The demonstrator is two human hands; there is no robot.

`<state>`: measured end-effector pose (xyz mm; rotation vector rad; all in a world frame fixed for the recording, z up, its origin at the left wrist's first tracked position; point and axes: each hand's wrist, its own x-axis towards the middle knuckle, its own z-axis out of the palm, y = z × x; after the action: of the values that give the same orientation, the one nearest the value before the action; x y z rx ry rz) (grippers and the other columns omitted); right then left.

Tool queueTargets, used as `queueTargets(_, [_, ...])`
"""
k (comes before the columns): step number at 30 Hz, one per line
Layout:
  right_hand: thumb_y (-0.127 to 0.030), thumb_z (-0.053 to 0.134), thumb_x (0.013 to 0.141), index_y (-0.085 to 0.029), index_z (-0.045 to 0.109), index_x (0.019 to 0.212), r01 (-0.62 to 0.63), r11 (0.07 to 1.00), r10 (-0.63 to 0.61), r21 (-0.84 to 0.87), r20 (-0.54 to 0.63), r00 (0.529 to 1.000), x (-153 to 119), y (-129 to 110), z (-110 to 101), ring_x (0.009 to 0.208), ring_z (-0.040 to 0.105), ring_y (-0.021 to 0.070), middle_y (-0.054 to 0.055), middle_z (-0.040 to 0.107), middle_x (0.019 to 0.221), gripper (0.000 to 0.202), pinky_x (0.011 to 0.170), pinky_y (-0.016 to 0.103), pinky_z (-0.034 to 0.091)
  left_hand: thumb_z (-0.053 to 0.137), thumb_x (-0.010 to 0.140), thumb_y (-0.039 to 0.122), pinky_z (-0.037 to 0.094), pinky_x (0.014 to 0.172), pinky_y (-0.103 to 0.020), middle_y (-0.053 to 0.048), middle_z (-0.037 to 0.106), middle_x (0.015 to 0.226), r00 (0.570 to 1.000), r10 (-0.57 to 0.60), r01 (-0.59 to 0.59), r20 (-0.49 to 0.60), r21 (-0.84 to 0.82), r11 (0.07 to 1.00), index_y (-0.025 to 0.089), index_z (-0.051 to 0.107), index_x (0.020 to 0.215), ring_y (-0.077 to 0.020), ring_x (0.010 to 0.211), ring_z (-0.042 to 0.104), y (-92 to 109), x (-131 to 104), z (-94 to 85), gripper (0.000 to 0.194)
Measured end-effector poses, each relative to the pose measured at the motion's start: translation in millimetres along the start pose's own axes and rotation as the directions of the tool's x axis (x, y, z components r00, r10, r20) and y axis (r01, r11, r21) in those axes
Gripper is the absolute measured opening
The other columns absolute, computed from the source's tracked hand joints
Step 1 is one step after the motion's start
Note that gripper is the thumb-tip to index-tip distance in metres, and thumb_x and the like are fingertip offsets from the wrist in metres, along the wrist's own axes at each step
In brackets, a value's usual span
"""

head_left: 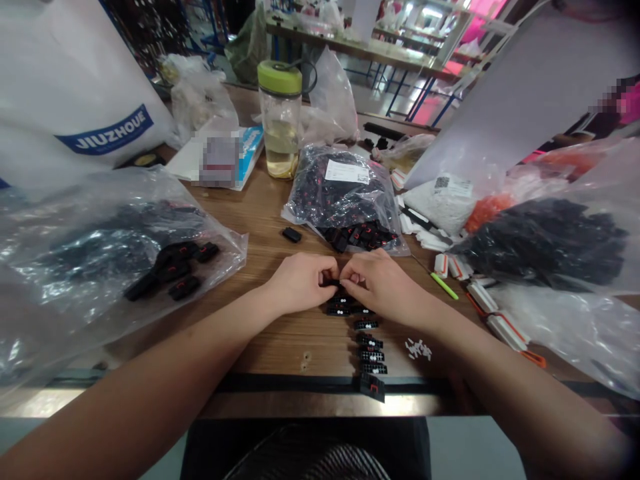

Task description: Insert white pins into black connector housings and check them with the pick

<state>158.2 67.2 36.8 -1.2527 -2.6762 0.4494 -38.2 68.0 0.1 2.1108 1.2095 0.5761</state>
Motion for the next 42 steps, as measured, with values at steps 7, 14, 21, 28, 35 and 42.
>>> queueTargets(7, [-0.014, 0.055, 0.087, -0.016, 0.065, 0.080, 0.021, 0.997, -0.016, -0.075, 0.066, 0.998, 4, -8, -8, 0.080, 0.060, 0.0192, 0.005, 0.067, 0.081, 0.013, 0.077, 0.032, 0.034, 0.066, 0.073, 0.025, 0.038, 0.057, -0.024, 0.003, 0.066, 0.069, 1.000, -0.013, 0.013, 0.020, 0.019, 1.000, 0.022, 0.065, 0.078, -0.0149, 0.062, 0.057, 1, 1, -0.4, 0.005])
queueTargets(14, [-0.015, 0.054, 0.091, -0.016, 0.065, 0.085, 0.028, 0.994, -0.014, -0.106, 0.127, 0.992, 7, -11, -14, 0.085, 0.061, 0.0208, 0.007, 0.069, 0.087, 0.013, 0.078, 0.033, 0.033, 0.066, 0.073, 0.025, 0.038, 0.057, -0.025, 0.003, 0.065, 0.068, 1.000, -0.001, 0.000, 0.020, 0.022, 1.000, 0.022, 0.063, 0.076, -0.0152, 0.062, 0.057, 1, 1, -0.6, 0.005])
queueTargets(21, [-0.016, 0.053, 0.092, -0.015, 0.067, 0.082, 0.086, 0.965, -0.040, -0.246, 0.189, 0.981, 10, -19, -17, 0.087, 0.060, 0.0230, 0.010, 0.070, 0.090, 0.018, 0.077, 0.035, 0.032, 0.066, 0.073, 0.028, 0.037, 0.058, -0.026, 0.002, 0.065, 0.070, 1.000, 0.013, -0.014, 0.007, 0.054, 0.998, 0.021, 0.060, 0.073, -0.0162, 0.065, 0.058, -1, 2, 0.4, 0.009])
queueTargets(28, [-0.017, 0.053, 0.093, -0.020, 0.074, 0.094, 0.109, 0.984, -0.100, -0.139, 0.076, 0.992, -4, -8, -21, 0.086, 0.059, 0.0202, 0.005, 0.071, 0.090, 0.022, 0.081, 0.035, 0.033, 0.067, 0.074, 0.028, 0.036, 0.056, -0.025, 0.004, 0.065, 0.067, 0.999, -0.018, 0.018, 0.027, 0.014, 1.000, 0.023, 0.067, 0.082, -0.0146, 0.061, 0.057, -1, 1, 0.6, 0.009])
queueTargets(35, [-0.017, 0.056, 0.089, -0.019, 0.076, 0.089, 0.125, 0.967, -0.116, -0.221, 0.054, 0.992, -12, -13, -12, 0.087, 0.058, 0.0228, 0.008, 0.069, 0.085, 0.020, 0.081, 0.038, 0.032, 0.066, 0.072, 0.024, 0.038, 0.058, -0.024, 0.004, 0.068, 0.073, 1.000, -0.001, 0.001, 0.013, -0.008, 1.000, 0.023, 0.068, 0.081, -0.0143, 0.065, 0.059, -1, 1, 1.6, 0.010])
queueTargets(42, [-0.020, 0.057, 0.090, -0.020, 0.075, 0.095, 0.051, 0.998, -0.056, -0.030, -0.229, 0.972, -28, 6, -17, 0.083, 0.064, 0.0197, 0.005, 0.073, 0.086, 0.018, 0.082, 0.036, 0.041, 0.066, 0.073, 0.021, 0.040, 0.059, -0.024, 0.004, 0.065, 0.068, 0.995, 0.082, -0.083, 0.060, 0.001, 0.997, 0.023, 0.069, 0.085, -0.0128, 0.061, 0.058, -2, -3, -3.3, 0.013])
